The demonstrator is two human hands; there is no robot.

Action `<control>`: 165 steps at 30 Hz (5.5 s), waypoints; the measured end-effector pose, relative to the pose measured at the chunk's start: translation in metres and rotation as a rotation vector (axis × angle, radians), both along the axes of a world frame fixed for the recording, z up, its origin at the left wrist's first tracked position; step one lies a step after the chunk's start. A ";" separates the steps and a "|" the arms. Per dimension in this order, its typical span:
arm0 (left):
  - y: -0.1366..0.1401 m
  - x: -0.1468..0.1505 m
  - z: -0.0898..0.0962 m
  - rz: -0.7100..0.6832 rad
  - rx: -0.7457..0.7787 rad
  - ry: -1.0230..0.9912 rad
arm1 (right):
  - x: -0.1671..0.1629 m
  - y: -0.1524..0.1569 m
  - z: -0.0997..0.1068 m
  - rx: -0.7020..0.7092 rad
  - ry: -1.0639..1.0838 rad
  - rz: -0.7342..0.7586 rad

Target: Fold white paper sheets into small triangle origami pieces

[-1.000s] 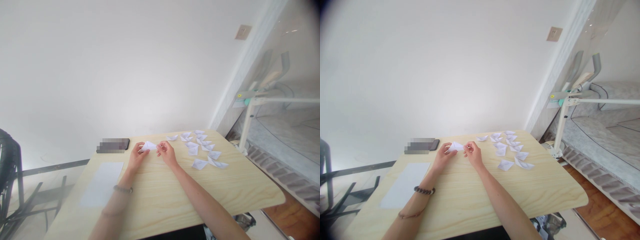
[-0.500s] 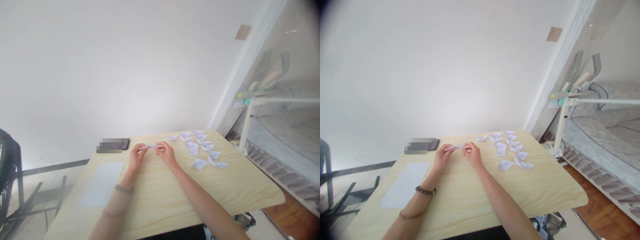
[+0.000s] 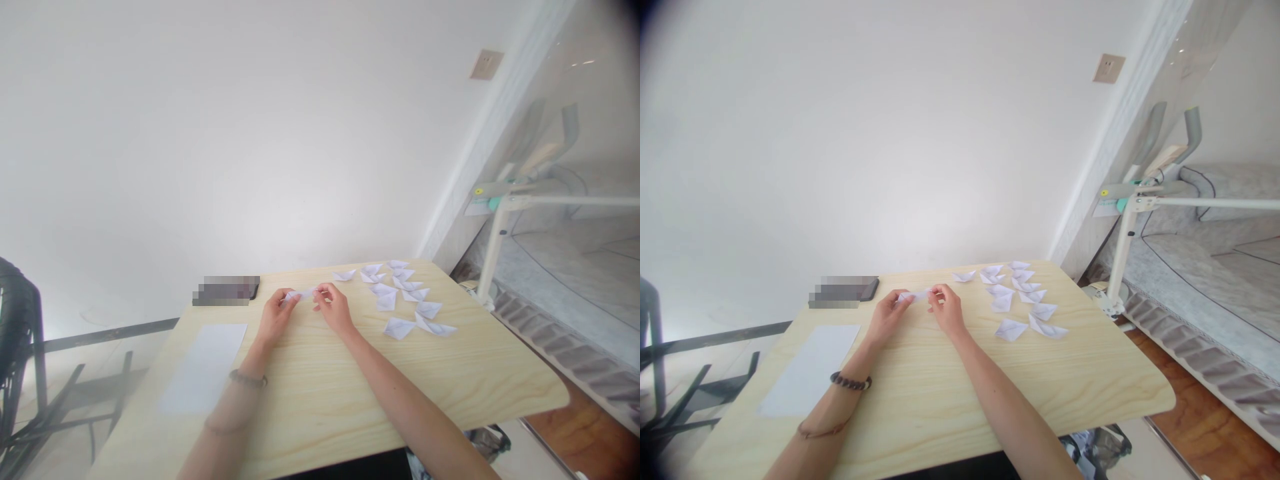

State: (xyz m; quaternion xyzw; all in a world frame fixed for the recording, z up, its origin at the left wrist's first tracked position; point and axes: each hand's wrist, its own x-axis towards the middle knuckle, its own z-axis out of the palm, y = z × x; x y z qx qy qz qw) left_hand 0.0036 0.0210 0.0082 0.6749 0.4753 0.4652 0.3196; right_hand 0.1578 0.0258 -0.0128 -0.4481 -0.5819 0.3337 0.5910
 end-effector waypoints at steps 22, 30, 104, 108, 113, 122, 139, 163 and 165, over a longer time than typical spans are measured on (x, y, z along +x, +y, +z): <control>-0.006 0.003 0.009 0.079 -0.078 0.093 | -0.003 -0.007 0.006 0.047 -0.066 0.062; -0.004 0.000 0.007 0.039 -0.043 0.064 | -0.002 -0.006 0.006 0.056 -0.054 0.065; -0.004 -0.005 0.009 -0.119 -0.500 -0.317 | -0.004 -0.016 0.010 0.122 -0.247 0.159; -0.003 -0.005 0.008 -0.120 -0.493 -0.286 | -0.005 -0.017 0.010 0.120 -0.227 0.142; -0.004 -0.003 0.006 -0.101 -0.425 -0.185 | -0.004 -0.015 0.011 -0.005 -0.093 0.181; -0.007 0.002 0.005 -0.097 -0.187 0.007 | 0.000 -0.010 0.011 -0.189 -0.066 0.176; -0.006 0.000 0.007 -0.066 -0.259 0.006 | 0.003 -0.014 0.012 -0.150 -0.195 0.327; -0.001 0.002 0.003 -0.095 -0.325 -0.273 | 0.003 -0.011 0.011 -0.076 -0.100 0.078; 0.001 0.001 0.000 -0.107 -0.352 -0.318 | 0.003 -0.009 0.009 -0.060 -0.073 0.023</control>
